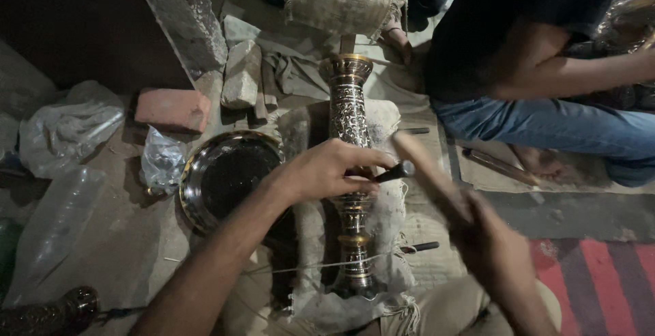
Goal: The person sits on the floor and uses a hammer and chisel to emboss a decorative pattern onto a metal vase. They repeatedly strike the chisel against the vase surface to create intricate designs.
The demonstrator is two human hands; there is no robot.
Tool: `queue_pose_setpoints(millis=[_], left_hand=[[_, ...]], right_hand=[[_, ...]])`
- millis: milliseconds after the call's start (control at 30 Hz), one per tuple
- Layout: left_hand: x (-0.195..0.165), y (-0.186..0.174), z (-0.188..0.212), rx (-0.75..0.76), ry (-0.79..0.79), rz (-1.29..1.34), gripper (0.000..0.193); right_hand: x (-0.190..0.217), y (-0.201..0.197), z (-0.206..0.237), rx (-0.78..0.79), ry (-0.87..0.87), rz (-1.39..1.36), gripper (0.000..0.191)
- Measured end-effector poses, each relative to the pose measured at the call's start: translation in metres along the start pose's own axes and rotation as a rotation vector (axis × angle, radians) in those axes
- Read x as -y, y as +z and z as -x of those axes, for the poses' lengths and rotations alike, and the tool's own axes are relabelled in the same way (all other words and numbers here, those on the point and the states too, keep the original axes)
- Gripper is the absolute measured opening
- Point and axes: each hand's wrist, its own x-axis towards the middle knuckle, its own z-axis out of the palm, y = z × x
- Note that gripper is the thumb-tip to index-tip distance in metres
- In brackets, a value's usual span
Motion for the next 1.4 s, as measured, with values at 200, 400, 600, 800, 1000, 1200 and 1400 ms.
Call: queue_pose_setpoints(millis=[200, 400, 600, 800, 1000, 1200, 1400], left_hand=[[0.013, 0.0, 0.001, 0.034, 0.088, -0.032, 0.043], [0.015, -0.006, 0.005, 0.027, 0.111, -0.028, 0.048], [0.011, -0.008, 0.008, 0.018, 0.043, 0.004, 0.048], [0.017, -0.009, 0.009, 0.012, 0.086, -0.065, 0.048], [0.023, -0.01, 0.008, 0.016, 0.145, -0.043, 0.047], [0.022, -0.012, 0.008, 0.044, 0.084, -0.044, 0.048], [0.02, -0.014, 0.008, 0.064, 0.068, -0.005, 0.047]], right_hand=[[-0.002, -0.012, 0.006, -0.113, 0.039, -0.873, 0.062], [0.016, -0.029, 0.001, -0.105, 0.006, -0.669, 0.056], [0.033, -0.036, -0.001, -0.095, -0.028, -0.895, 0.055], [0.032, -0.042, -0.002, -0.12, -0.015, -0.488, 0.074], [0.032, -0.041, -0.002, -0.141, -0.091, -0.419, 0.064], [0.032, -0.039, 0.002, -0.133, 0.028, -0.267, 0.055], [0.03, -0.04, 0.002, -0.167, -0.063, -0.261, 0.069]])
